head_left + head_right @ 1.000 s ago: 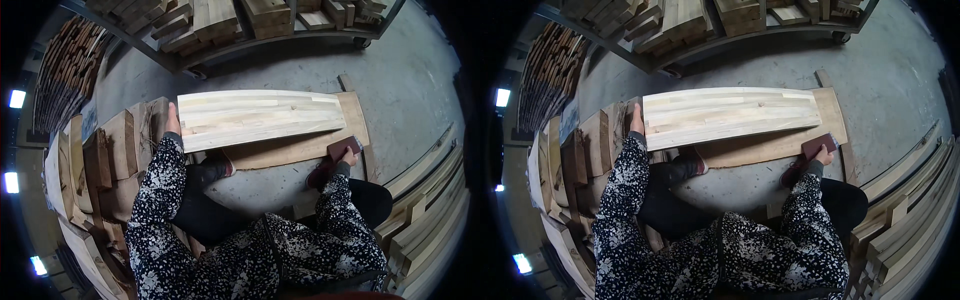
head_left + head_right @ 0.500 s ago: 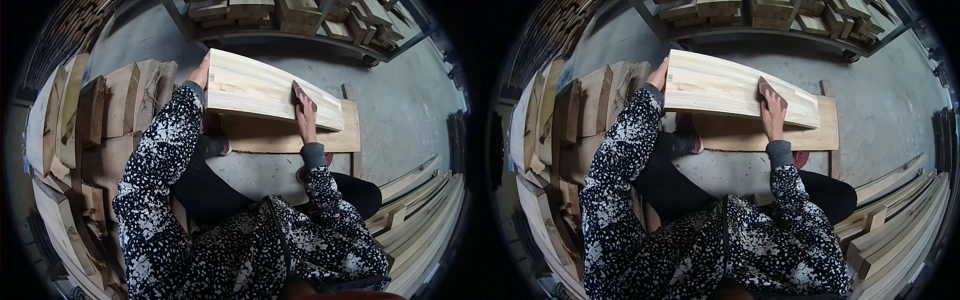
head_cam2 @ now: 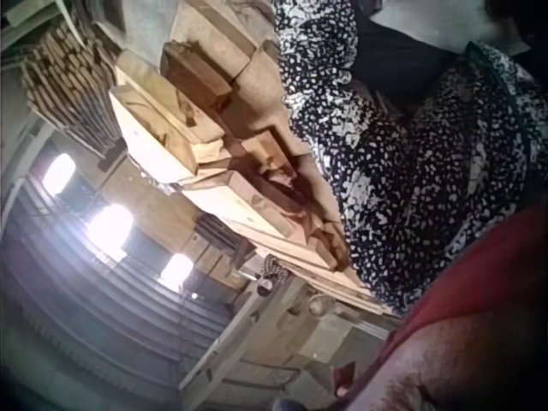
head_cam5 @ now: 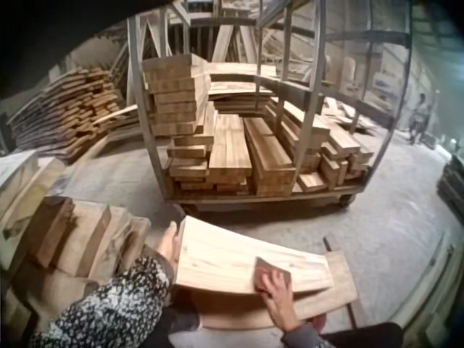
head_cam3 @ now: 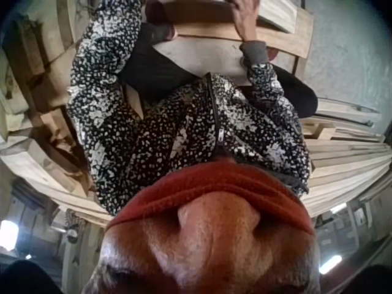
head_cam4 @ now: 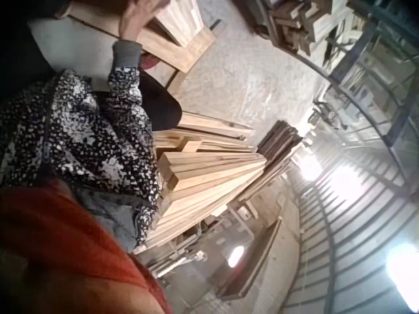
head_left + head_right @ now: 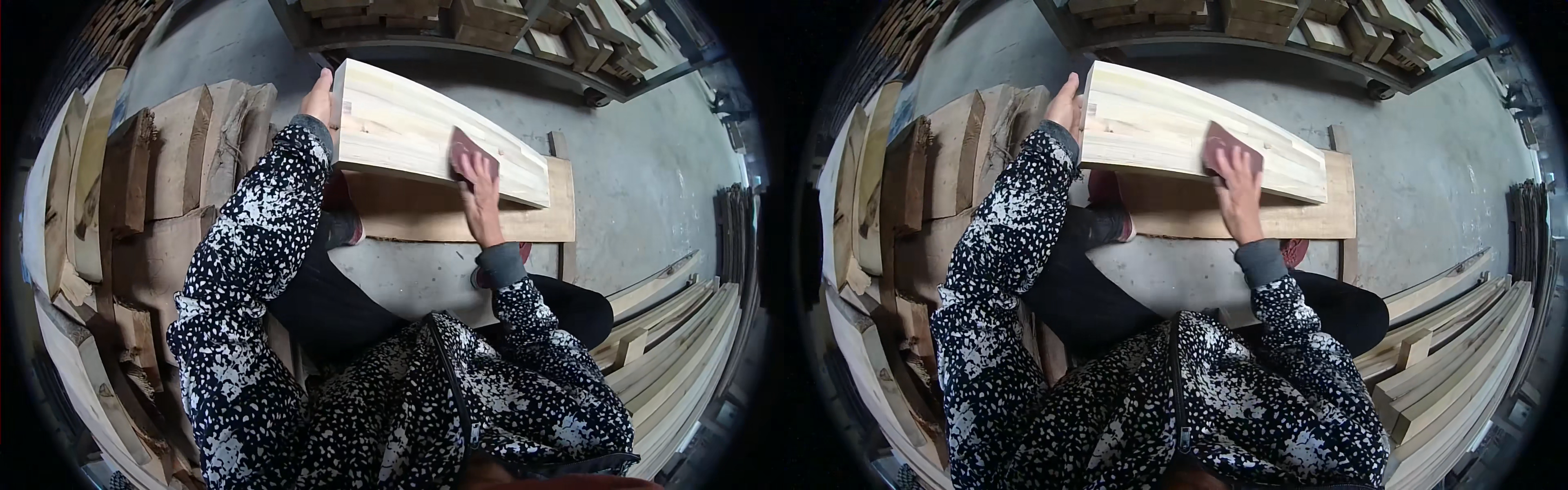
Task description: The recorder is sanding wooden planks using a sanding block on a low work surface in a woodworking factory.
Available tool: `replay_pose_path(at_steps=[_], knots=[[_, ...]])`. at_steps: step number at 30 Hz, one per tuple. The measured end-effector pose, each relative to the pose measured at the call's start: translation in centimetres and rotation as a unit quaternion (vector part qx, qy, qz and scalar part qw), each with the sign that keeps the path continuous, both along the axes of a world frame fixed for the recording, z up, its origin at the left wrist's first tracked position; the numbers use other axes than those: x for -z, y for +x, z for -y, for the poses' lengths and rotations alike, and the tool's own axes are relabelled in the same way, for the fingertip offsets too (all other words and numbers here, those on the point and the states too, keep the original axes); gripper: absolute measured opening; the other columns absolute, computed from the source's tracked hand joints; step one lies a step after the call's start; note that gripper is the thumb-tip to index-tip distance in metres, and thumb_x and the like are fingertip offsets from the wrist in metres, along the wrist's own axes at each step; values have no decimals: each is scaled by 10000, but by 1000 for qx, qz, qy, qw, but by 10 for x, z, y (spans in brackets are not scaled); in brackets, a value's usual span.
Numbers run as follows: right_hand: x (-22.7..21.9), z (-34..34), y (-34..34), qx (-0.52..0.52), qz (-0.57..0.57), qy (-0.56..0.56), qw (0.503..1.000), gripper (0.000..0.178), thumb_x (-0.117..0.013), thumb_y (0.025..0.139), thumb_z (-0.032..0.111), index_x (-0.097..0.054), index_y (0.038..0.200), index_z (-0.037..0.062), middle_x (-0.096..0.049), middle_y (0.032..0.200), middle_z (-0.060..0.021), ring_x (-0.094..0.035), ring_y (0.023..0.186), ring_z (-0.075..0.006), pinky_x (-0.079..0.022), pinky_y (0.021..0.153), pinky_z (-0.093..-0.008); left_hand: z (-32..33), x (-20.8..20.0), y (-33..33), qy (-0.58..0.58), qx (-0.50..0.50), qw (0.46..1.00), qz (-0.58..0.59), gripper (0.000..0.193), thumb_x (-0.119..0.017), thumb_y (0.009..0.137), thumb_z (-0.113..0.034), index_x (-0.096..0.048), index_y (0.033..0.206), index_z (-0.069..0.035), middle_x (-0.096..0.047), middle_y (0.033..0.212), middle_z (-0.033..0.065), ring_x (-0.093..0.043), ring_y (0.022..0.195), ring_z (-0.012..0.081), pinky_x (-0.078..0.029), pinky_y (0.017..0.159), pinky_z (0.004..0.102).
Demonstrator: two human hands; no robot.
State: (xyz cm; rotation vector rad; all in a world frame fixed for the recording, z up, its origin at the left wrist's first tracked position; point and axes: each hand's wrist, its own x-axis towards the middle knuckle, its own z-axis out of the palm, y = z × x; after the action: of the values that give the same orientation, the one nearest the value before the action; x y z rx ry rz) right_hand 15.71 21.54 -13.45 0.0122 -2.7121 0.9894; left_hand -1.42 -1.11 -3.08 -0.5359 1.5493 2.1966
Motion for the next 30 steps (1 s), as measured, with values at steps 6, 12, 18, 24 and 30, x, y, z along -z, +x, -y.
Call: replay_pose_path(at_steps=[6, 12, 18, 24, 30], knots=[[34, -36, -6, 136, 77, -12, 988, 526, -470, 832, 297, -272, 1315, 225, -199, 1371, -142, -158, 1267, -329, -68, 977, -563, 1, 7, -10, -22, 7, 1000, -1, 739, -341, 795, -600, -446, 1132, 49, -544, 1059, 201, -573, 890, 259, -448, 791, 329], [-117, 90, -53, -142, -74, 15, 987, 508, -469, 825, 270, -297, 1301, 231, -189, 1377, -126, -153, 1270, -327, -40, 1006, -514, -16, -21, -8, -68, -31, 993, -96, 745, -387, 754, -615, -467, 1076, 52, -550, 1032, 183, -561, 876, 269, -450, 785, 338], [-52, 35, -59, -62, -39, 8, 997, 529, -489, 821, 284, -282, 1305, 236, -240, 1350, -148, -190, 1252, -348, -121, 974, -546, 2, -6, -4, 85, 37, 994, 50, 972, -327, 675, -742, -382, 1165, 97, -486, 1143, 202, -461, 1051, 308, -327, 931, 373], [45, -86, -4, 247, 181, -22, 952, 511, -386, 847, 411, -278, 1306, 214, -252, 1339, -168, -198, 1242, -367, -125, 954, -572, 7, -4, -11, 82, 67, 993, 48, 958, -326, 677, -741, -385, 1171, 77, -472, 1165, 197, -458, 1064, 299, -330, 931, 362], [-52, 14, -56, 43, 98, 0, 994, 535, -381, 847, 399, -243, 1320, 189, -145, 1375, -178, -124, 1266, -363, -70, 978, -568, 9, -3, -18, 86, 73, 992, 51, 939, -355, 664, -740, -395, 1174, 46, -467, 1173, 188, -469, 1055, 292, -346, 921, 353]])
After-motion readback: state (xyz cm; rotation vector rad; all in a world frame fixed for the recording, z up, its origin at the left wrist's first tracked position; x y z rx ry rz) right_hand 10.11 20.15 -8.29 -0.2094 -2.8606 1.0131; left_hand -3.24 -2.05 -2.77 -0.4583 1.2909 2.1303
